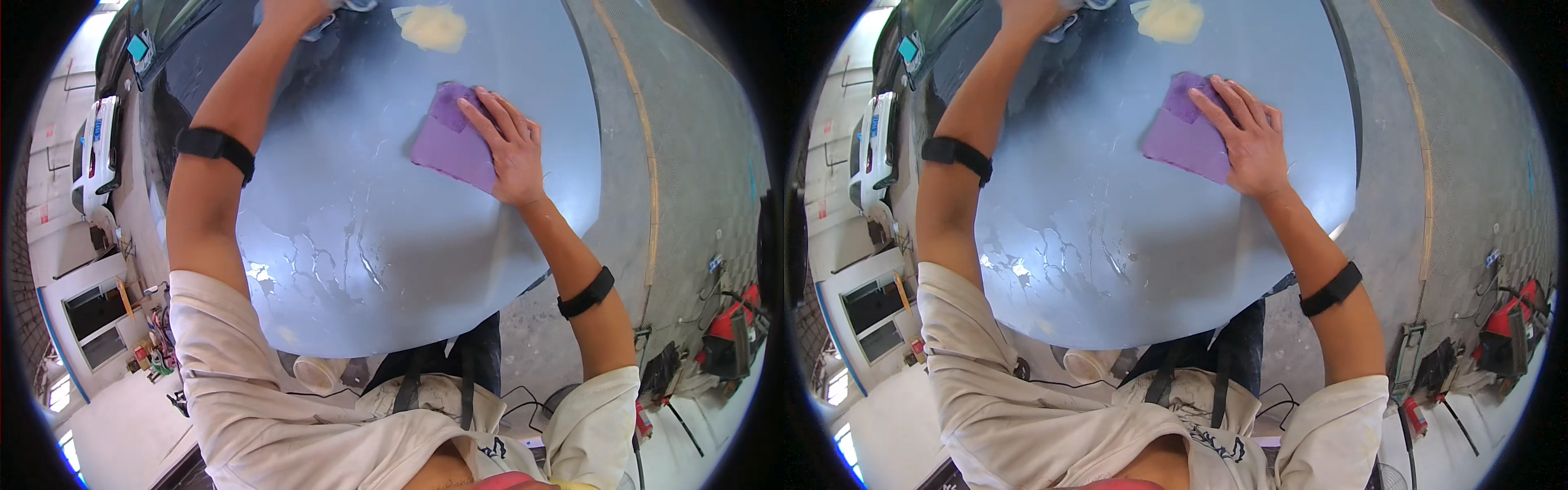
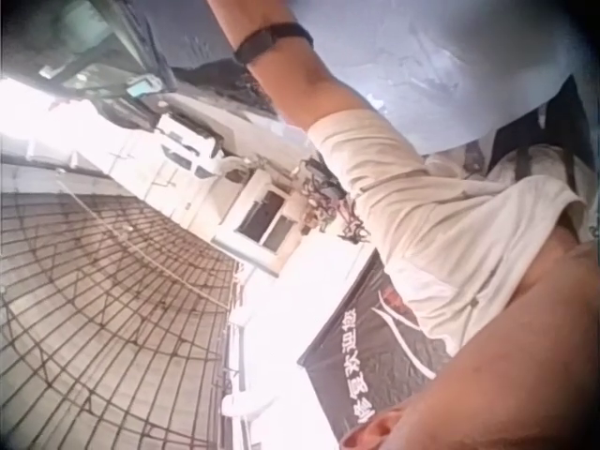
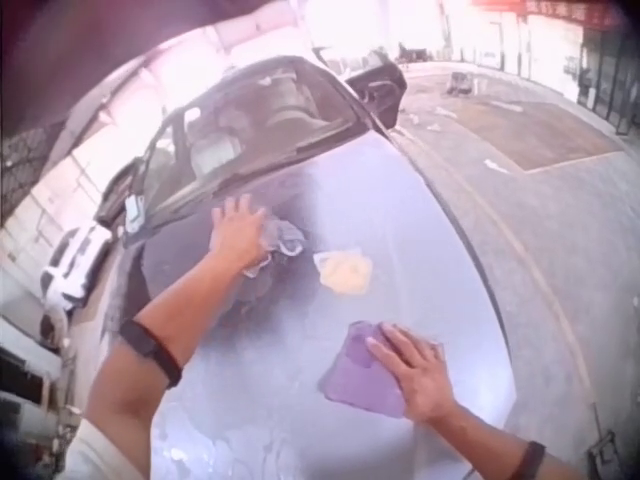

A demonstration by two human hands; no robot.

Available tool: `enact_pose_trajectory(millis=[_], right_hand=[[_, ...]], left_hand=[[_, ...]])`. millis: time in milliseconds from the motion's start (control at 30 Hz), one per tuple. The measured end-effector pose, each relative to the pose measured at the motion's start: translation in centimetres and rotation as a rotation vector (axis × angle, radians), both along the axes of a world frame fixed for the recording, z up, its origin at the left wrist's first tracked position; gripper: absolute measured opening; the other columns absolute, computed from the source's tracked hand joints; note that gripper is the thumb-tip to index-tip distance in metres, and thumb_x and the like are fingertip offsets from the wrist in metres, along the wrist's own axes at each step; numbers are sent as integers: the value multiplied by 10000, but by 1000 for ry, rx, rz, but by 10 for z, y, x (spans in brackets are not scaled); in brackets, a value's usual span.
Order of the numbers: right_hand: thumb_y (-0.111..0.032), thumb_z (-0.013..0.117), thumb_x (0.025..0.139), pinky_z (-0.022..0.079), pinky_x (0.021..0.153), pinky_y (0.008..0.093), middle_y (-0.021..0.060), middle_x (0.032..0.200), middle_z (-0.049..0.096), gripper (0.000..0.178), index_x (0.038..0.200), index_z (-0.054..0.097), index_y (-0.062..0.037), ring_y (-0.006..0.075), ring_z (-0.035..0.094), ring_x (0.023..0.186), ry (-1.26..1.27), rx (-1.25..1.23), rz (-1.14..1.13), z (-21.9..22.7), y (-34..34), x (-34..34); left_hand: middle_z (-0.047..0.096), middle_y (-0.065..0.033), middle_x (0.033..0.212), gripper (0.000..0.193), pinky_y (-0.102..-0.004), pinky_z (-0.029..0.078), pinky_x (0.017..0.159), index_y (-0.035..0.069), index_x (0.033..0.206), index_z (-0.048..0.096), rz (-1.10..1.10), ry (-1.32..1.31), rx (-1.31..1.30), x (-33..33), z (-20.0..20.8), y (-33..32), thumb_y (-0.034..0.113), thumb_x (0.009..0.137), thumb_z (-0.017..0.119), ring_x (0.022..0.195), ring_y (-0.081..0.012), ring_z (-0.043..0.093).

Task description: The recorder is sanding the surface of a car hood using a purple sanding block and water.

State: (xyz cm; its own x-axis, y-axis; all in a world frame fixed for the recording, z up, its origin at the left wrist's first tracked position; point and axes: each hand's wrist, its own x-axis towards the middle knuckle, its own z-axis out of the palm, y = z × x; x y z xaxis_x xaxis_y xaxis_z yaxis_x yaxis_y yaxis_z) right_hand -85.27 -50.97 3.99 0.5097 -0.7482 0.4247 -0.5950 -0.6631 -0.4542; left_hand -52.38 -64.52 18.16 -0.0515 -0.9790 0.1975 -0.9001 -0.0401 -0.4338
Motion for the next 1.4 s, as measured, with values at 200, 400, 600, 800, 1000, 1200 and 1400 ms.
enact_pose_trajectory(millis=[200, 400, 600, 800, 1000, 1200, 1400], right_hand=[[-356, 653, 911, 225, 1215, 526, 79, 1633, 401, 645, 1521, 519, -197, 268, 384, 1494, 121, -60, 4, 9, 3, 3], [-99, 659, 835, 201, 1270, 467, 182, 1663, 326, 779, 1541, 377, 69, 351, 238, 1571, 125, 140, 79, 9, 35, 43], [-261, 635, 888, 229, 1260, 471, 191, 1659, 327, 805, 1585, 334, 8, 372, 279, 1547, 191, -129, -42, -1, -110, 95], [-319, 631, 921, 258, 1252, 472, 176, 1646, 353, 783, 1574, 350, 9, 366, 340, 1517, 208, -233, -97, -13, -100, 110], [-391, 590, 983, 253, 1254, 470, 206, 1638, 351, 762, 1557, 355, 52, 372, 305, 1532, 230, -149, -79, -2, -90, 112], [-446, 570, 1005, 255, 1246, 473, 214, 1638, 354, 769, 1556, 361, 47, 375, 263, 1550, 243, -206, -141, -6, -142, 133], [-495, 565, 1002, 269, 1241, 458, 219, 1624, 375, 783, 1543, 382, 41, 400, 306, 1525, 238, -185, -7, -2, -75, 119]], left_hand=[[328, -169, 1641, 857, -587, 260, 1201, 76, 1572, 370, -418, 244, -251, 112, -68, 92, 511, 919, 713, 1498, -430, 307], [249, -148, 1693, 894, -572, 111, 1262, 97, 1628, 283, 365, 545, -246, 167, -122, 165, 692, 986, 464, 1579, -352, 169], [196, -130, 1722, 893, -556, 78, 1272, 126, 1649, 246, 318, 500, -185, 149, -124, 152, 716, 995, 393, 1594, -337, 130], [187, -134, 1724, 895, -556, 79, 1272, 114, 1649, 242, 340, 503, -174, 153, -125, 155, 709, 997, 394, 1596, -336, 123], [185, -143, 1723, 896, -587, 74, 1264, 100, 1647, 240, 354, 458, -179, 149, -124, 152, 706, 1002, 380, 1594, -351, 121], [185, -143, 1722, 896, -587, 81, 1262, 102, 1646, 245, 307, 499, -204, 145, -138, 150, 708, 1000, 380, 1593, -350, 126], [218, -151, 1712, 879, -599, 89, 1254, 102, 1635, 270, 313, 443, -270, 159, -130, 154, 698, 1001, 389, 1587, -367, 138]])
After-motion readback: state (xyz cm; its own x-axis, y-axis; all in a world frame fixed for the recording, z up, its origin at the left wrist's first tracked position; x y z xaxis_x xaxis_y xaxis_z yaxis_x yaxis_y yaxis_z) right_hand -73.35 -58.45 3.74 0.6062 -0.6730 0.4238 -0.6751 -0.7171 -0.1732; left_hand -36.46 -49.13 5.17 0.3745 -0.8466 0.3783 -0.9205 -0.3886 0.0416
